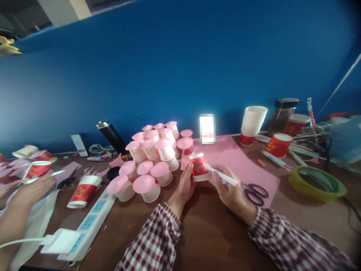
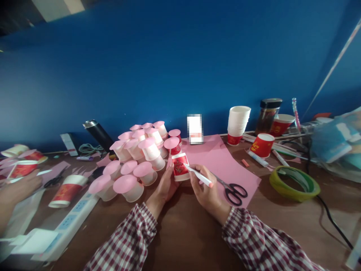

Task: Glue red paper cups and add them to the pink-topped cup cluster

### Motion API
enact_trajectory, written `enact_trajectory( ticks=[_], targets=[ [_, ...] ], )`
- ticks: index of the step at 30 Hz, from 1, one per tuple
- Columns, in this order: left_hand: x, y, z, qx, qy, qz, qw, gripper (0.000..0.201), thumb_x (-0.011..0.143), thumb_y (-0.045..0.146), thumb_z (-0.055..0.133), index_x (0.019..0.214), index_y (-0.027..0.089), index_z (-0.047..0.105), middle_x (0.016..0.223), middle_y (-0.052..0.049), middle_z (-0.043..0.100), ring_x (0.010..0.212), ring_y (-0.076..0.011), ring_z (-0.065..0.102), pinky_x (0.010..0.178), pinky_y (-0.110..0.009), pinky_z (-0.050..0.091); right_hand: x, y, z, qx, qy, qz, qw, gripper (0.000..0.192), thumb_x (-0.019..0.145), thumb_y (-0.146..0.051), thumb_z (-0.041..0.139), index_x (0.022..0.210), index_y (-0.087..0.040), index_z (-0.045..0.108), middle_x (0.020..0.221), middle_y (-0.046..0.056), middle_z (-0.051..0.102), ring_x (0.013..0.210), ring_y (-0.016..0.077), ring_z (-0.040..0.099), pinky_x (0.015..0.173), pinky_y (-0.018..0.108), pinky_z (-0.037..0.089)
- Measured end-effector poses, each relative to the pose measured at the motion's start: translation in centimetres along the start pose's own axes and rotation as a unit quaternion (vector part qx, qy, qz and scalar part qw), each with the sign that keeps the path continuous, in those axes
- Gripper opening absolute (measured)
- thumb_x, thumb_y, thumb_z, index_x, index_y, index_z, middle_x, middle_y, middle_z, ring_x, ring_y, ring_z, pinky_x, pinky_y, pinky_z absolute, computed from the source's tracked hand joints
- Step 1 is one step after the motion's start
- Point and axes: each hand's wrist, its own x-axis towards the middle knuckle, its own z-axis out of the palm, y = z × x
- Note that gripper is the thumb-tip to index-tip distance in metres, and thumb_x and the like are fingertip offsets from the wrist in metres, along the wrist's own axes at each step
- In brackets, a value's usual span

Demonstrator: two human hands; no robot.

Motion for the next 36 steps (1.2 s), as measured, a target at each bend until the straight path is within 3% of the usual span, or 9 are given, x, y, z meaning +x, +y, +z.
enact_trajectory(
  ticks=[20, 25, 36],
  targets=[
    [-0.1, 0.1, 0.3, -0.008, 0.007, 0.007, 1.0, 0.028, 0.083, 0.035, 0.071, 0.107, 0.02, 0.066, 0.104, -0.004, 0.071, 0.104, -0.02, 0.065, 0.101, -0.034, 0.045, 0.1, 0.0, -0.1, 0.006, 0.005, 0.007, 1.0, 0.015, 0.098, -0.028, 0.048, 0.103, -0.02, 0.059, 0.092, 0.007, 0.068, 0.078, 0.0179, 0.066, 0.066, 0.029, 0.054],
    [0.1, -0.1, -0.1, 0.002, 0.009, 0.008, 1.0, 0.026, 0.082, 0.035, 0.073, 0.102, 0.02, 0.067, 0.1, -0.003, 0.071, 0.103, -0.0183, 0.064, 0.097, -0.031, 0.046, -0.1, 0.0, 0.1, 0.011, -0.006, 0.019, 1.0, 0.015, 0.098, -0.029, 0.049, 0.102, -0.02, 0.06, 0.088, 0.007, 0.068, 0.073, 0.0177, 0.065, 0.057, 0.027, 0.052],
    [0.0, -0.1, 0.0, 0.005, 0.004, 0.015, 1.0, 0.027, 0.083, 0.037, 0.072, 0.103, 0.019, 0.066, 0.103, -0.004, 0.071, 0.105, -0.0191, 0.064, 0.098, -0.032, 0.046, 0.0, -0.4, -0.2, 0.02, -0.013, 0.028, 0.999, 0.021, 0.099, -0.037, 0.045, 0.102, -0.023, 0.06, 0.088, 0.007, 0.069, 0.072, 0.0191, 0.065, 0.057, 0.028, 0.053]
  ],
)
